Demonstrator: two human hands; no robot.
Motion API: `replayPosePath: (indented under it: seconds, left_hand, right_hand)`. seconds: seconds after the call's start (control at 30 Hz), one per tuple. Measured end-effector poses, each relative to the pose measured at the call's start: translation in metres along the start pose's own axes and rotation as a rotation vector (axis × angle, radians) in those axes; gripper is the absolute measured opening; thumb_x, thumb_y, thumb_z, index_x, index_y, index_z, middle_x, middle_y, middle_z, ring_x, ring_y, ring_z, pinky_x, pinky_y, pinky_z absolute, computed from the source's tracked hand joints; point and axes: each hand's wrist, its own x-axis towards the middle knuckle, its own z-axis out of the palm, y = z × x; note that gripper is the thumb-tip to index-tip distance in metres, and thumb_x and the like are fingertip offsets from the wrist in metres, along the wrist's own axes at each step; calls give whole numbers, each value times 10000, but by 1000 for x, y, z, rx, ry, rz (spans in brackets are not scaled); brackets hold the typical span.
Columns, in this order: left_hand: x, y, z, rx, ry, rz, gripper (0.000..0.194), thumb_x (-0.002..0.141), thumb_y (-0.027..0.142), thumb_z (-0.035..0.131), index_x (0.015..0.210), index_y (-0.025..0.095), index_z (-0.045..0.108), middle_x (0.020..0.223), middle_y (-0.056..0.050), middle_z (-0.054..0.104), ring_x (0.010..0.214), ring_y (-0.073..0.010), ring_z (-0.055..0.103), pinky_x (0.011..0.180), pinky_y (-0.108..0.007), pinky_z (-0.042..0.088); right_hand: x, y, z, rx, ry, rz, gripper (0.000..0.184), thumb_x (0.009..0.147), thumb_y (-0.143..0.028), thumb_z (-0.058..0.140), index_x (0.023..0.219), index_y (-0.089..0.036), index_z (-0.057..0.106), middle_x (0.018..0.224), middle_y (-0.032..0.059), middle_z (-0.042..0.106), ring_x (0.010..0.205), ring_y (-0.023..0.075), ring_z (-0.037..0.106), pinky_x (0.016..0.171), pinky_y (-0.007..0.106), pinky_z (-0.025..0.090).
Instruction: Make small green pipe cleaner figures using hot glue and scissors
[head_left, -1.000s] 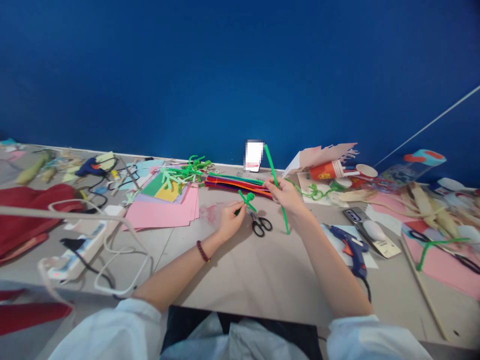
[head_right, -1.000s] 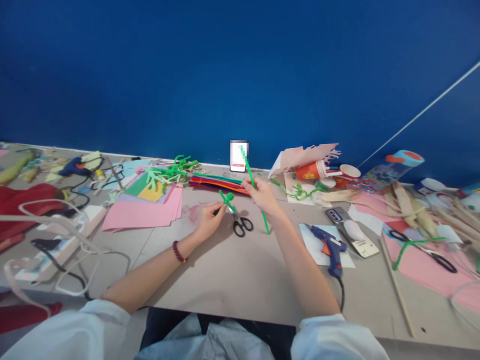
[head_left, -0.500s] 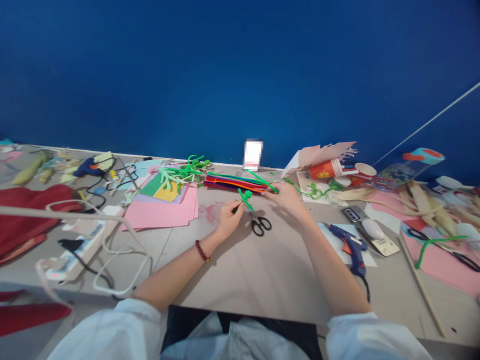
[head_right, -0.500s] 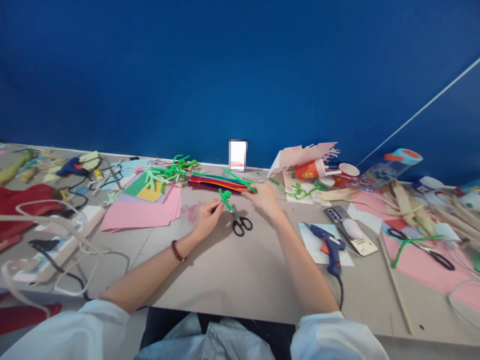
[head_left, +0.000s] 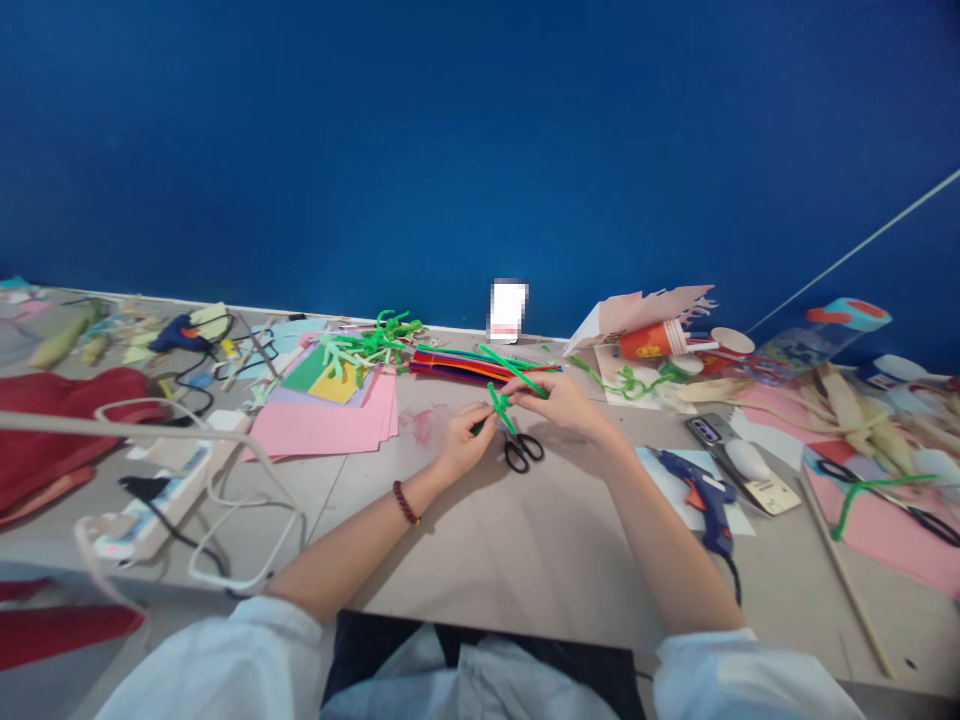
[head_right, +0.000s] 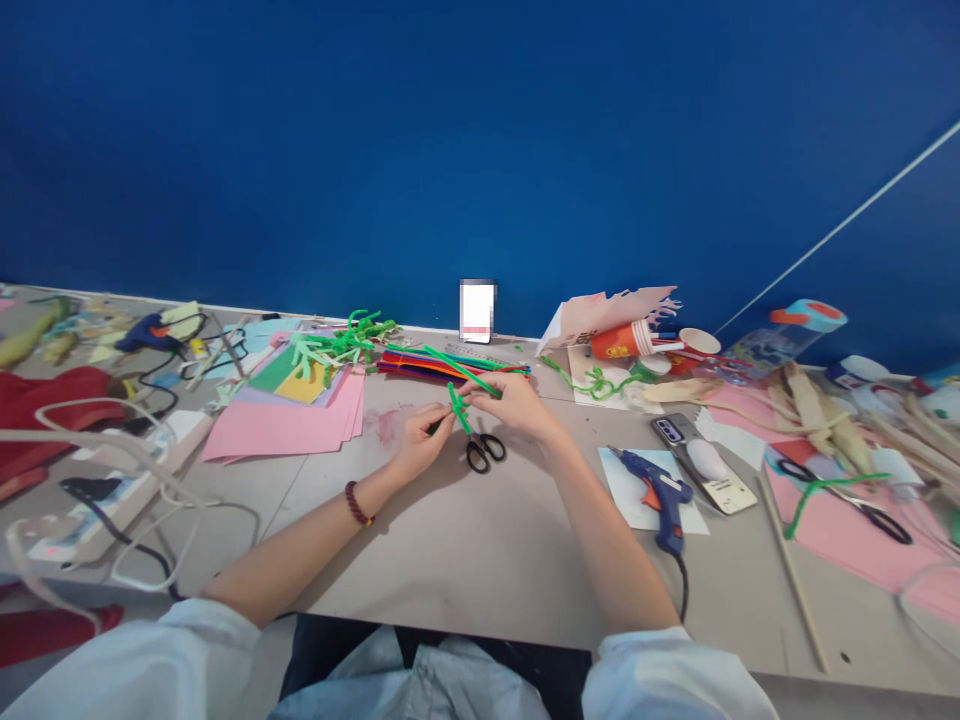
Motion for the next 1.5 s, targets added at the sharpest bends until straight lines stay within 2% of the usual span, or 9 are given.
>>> replayPosePath:
  seconds: [0.17, 0.3, 0.57, 0.67, 0.77, 1.0, 1.17, 1.37, 1.5]
  left_hand:
    - [1, 5, -1, -23, 25, -22, 237, 848, 279, 494, 728, 154, 655, 657, -30, 579, 637, -135, 517, 621, -255, 412]
    - [3, 7, 0, -69, 42, -70, 283, 839, 325, 503, 651, 151, 623, 596, -10, 527, 583, -117, 472, 563, -242, 389]
    - [4, 1, 2, -270, 97, -333, 338, 807, 427, 523, 597, 163, 541, 435, 57, 369, 379, -64, 309, 389, -222, 248]
    - [4, -1, 2, -285, 90, -326, 348, 804, 436, 527, 586, 165, 534, 427, 58, 370, 377, -63, 311, 388, -221, 248]
    - [3, 0, 1, -259, 72, -275, 351, 814, 418, 521, 576, 161, 546, 433, 48, 385, 408, -72, 338, 414, -222, 283]
    - [1, 2, 3, -166, 56, -194, 284, 814, 364, 528, 648, 151, 614, 532, 13, 488, 497, -94, 427, 474, -222, 345]
    - [1, 2, 3, -199, 82, -217, 290, 798, 391, 546, 656, 153, 634, 517, 7, 517, 510, -107, 468, 491, -229, 369]
    - [2, 0, 4, -235, 73, -253, 293, 793, 405, 556, 675, 154, 653, 476, 17, 511, 459, -96, 450, 466, -236, 373]
    - [0, -2, 6, -383, 18, -375, 305, 771, 438, 581, 730, 143, 648, 505, 22, 527, 418, -78, 434, 424, -228, 358]
  right_hand:
    - [3, 4, 3, -39, 51, -67, 115, 771, -246, 565, 760, -195, 668, 866, 37, 695, 842, 185, 633, 800, 301, 452]
    - [6, 5, 6, -101, 69, -92, 142, 808, -281, 522, 782, -200, 636, 868, 37, 678, 842, 189, 615, 790, 310, 445]
    - [5, 11, 3, -1, 181, -73, 179, 842, -352, 485, 800, -209, 584, 934, 36, 662, 915, 195, 601, 859, 339, 427]
    - [4, 6, 4, -77, 203, -50, 176, 818, -351, 525, 828, -210, 629, 860, 33, 679, 830, 200, 615, 785, 327, 449]
    - [3, 3, 8, -179, 211, -101, 159, 804, -311, 541, 832, -215, 664, 859, 37, 691, 800, 201, 621, 736, 310, 456]
    - [3, 10, 12, -366, 189, -233, 214, 759, -164, 518, 864, -242, 688, 955, 34, 701, 898, 207, 633, 797, 306, 463]
    - [0, 9, 12, -527, 170, -215, 247, 757, -139, 513, 916, -243, 672, 1006, 25, 698, 927, 207, 633, 783, 297, 455]
    - [-2, 7, 15, -679, 163, -228, 178, 792, -176, 524, 930, -210, 629, 991, 45, 694, 843, 205, 635, 645, 273, 407]
    - [-1, 11, 17, -695, 164, -233, 163, 790, -181, 536, 934, -199, 609, 946, 50, 689, 798, 199, 626, 615, 268, 383]
